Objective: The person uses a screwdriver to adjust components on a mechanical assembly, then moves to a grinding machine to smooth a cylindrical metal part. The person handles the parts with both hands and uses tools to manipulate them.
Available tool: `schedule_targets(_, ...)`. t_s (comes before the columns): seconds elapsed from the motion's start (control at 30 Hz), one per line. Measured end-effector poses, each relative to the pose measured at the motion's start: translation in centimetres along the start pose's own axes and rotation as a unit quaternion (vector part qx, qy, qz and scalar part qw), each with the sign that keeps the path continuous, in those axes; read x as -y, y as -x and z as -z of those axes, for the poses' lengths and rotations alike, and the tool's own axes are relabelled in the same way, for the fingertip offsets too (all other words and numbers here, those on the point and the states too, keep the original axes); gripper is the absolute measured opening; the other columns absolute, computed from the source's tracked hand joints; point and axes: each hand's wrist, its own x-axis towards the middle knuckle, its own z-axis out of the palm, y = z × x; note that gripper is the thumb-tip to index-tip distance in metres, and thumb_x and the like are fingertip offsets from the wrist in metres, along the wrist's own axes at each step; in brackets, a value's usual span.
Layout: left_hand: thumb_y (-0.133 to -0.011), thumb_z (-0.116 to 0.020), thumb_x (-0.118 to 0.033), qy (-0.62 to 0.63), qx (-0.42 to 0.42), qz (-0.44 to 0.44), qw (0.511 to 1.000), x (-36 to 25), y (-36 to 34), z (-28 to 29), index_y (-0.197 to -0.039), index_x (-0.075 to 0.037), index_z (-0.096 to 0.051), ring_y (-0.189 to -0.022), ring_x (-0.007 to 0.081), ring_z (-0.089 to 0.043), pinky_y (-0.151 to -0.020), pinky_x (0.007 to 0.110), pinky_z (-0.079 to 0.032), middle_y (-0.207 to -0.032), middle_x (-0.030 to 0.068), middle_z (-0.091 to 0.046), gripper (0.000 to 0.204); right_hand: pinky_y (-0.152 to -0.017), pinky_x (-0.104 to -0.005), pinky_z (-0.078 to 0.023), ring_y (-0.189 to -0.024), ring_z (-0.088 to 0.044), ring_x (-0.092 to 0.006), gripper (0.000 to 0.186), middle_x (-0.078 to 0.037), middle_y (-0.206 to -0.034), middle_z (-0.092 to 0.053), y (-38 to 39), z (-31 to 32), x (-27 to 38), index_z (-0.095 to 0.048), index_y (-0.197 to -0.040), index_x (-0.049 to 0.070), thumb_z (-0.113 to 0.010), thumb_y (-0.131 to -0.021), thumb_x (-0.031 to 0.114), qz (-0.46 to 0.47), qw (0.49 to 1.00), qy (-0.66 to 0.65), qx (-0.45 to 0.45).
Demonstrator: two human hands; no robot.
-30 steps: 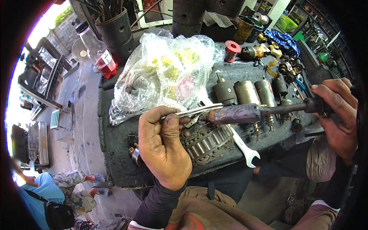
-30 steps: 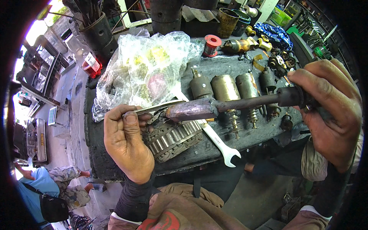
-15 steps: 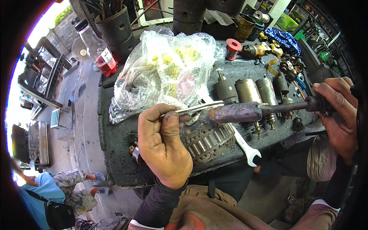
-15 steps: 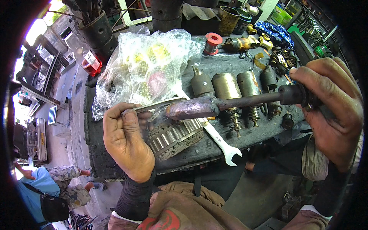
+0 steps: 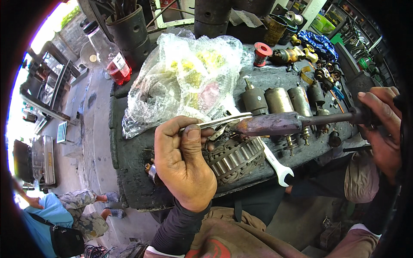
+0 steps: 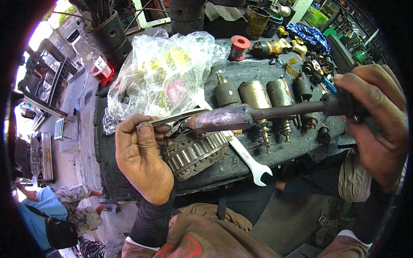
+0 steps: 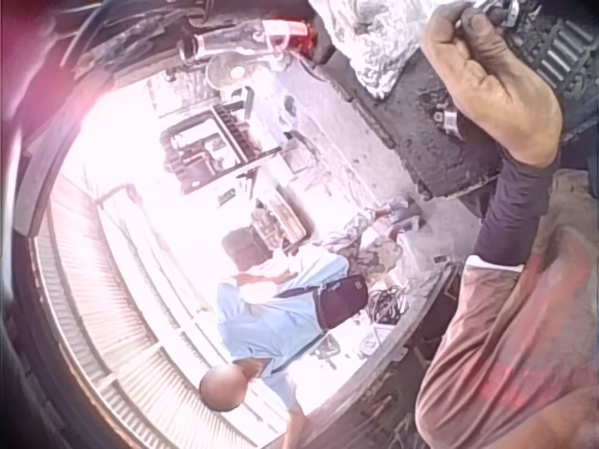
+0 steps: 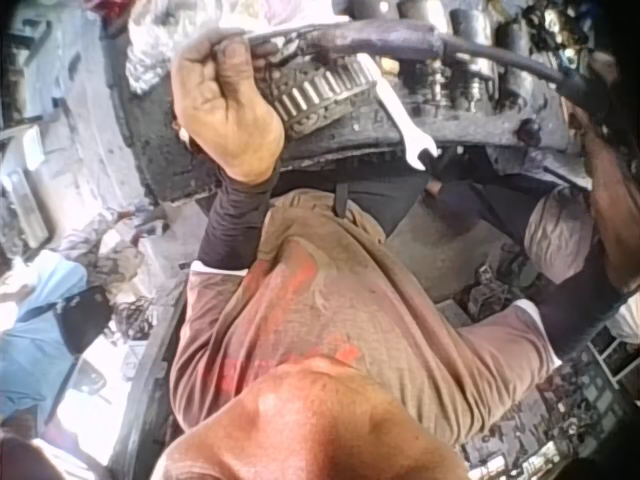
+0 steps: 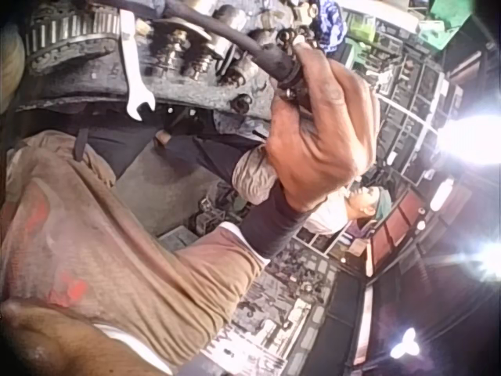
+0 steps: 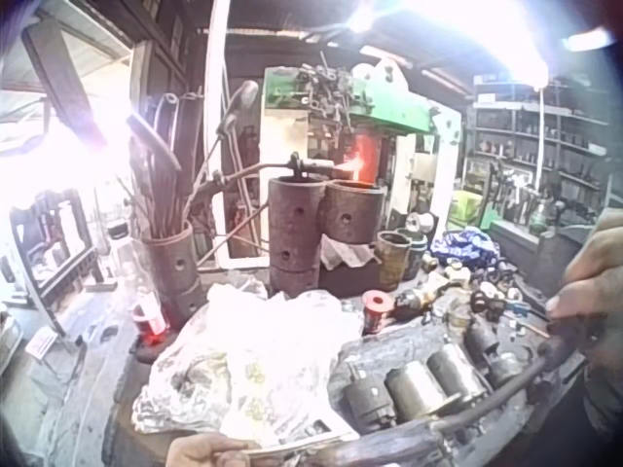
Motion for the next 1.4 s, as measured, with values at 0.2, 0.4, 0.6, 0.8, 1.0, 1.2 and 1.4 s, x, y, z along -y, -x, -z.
schedule_targets(0.2, -0.108, -0.055, -0.006, -0.008, -0.001, -0.001, 1.0, 0.0, 0.0, 0.0, -0.116, 0.001, -0.056, -0.084, 0.0117, -0.068, -0.071, 0.023, -0.054, -0.099, 0.0065, -0.064, 0.011, -0.089, -0.0368, -0.052, -0.106, -0.062, -0.028, 0.062, -0.015, -0.116, -0.063, 0.0, 0.4, 0.0, -0.067, -0.128, 0.002, -0.078, -0.07, -0.016, -0.01, 1.0, 0.011, 0.007)
schedule_targets(0.4, -0.108, -0.055, -0.006, -0.006, 0.0, -0.005, 1.0, 0.0, 0.0, 0.0, -0.117, 0.001, -0.056, -0.084, 0.0116, -0.068, -0.071, 0.023, -0.053, -0.099, 0.0066, -0.064, 0.012, -0.09, -0.037, -0.051, -0.106, -0.062, -0.029, 0.063, -0.014, -0.115, -0.063, -0.4, 0.2, 0.3, -0.067, -0.128, 0.002, -0.079, -0.068, -0.015, 0.011, 1.0, 0.02, 0.011)
schedule_targets(0.6, -0.108, -0.055, -0.006, -0.006, 0.001, -0.013, 1.0, 0.2, 0.0, 0.1, -0.117, 0.001, -0.056, -0.083, 0.0115, -0.068, -0.069, 0.022, -0.053, -0.099, 0.0063, -0.064, 0.011, -0.09, -0.0362, -0.051, -0.105, -0.062, -0.0281, 0.063, -0.014, -0.115, -0.063, -0.7, 0.1, 0.3, -0.067, -0.128, 0.002, -0.08, -0.069, -0.013, 0.024, 0.999, 0.024, 0.008)
schedule_targets(0.8, -0.108, -0.056, -0.006, 0.006, 0.002, 0.003, 1.0, -0.1, 0.0, -0.5, -0.116, 0.001, -0.056, -0.083, 0.0114, -0.068, -0.069, 0.023, -0.053, -0.098, 0.006, -0.064, 0.011, -0.077, -0.035, -0.053, -0.083, -0.067, -0.0243, 0.055, -0.009, -0.095, -0.073, -2.2, -1.0, -4.0, -0.08, -0.112, 0.008, -0.073, -0.06, -0.009, 0.194, 0.971, -0.017, -0.136)
schedule_targets(1.0, -0.108, -0.057, -0.007, 0.006, -0.006, -0.002, 1.0, 0.1, 0.0, -0.1, -0.116, 0.001, -0.056, -0.083, 0.0119, -0.068, -0.069, 0.023, -0.054, -0.098, 0.0059, -0.064, 0.011, -0.076, -0.0349, -0.053, -0.081, -0.068, -0.0237, 0.055, -0.009, -0.093, -0.073, -2.9, -1.6, -4.6, -0.081, -0.109, 0.007, -0.07, -0.057, -0.009, 0.224, 0.964, -0.016, -0.143)
schedule_targets(1.2, -0.108, -0.056, -0.007, -0.005, -0.006, -0.004, 1.0, 0.1, 0.1, -0.1, -0.116, 0.001, -0.056, -0.083, 0.0122, -0.069, -0.069, 0.023, -0.054, -0.098, 0.0063, -0.064, 0.011, -0.076, -0.0349, -0.053, -0.082, -0.068, -0.0244, 0.054, -0.01, -0.093, -0.072, -2.4, -0.6, -2.0, -0.08, -0.108, 0.006, -0.073, -0.057, -0.011, 0.176, 0.978, 0.002, -0.116)
schedule_targets(1.4, -0.108, -0.056, -0.006, -0.012, -0.012, -0.002, 1.0, 0.1, 0.2, -0.1, -0.116, 0.001, -0.056, -0.084, 0.0127, -0.069, -0.068, 0.023, -0.055, -0.099, 0.0064, -0.064, 0.011, -0.072, -0.0342, -0.055, -0.079, -0.069, -0.0242, 0.053, -0.012, -0.09, -0.073, -0.1, -0.3, -3.5, -0.081, -0.107, 0.005, -0.082, -0.056, -0.011, 0.11, 0.985, -0.002, -0.136)
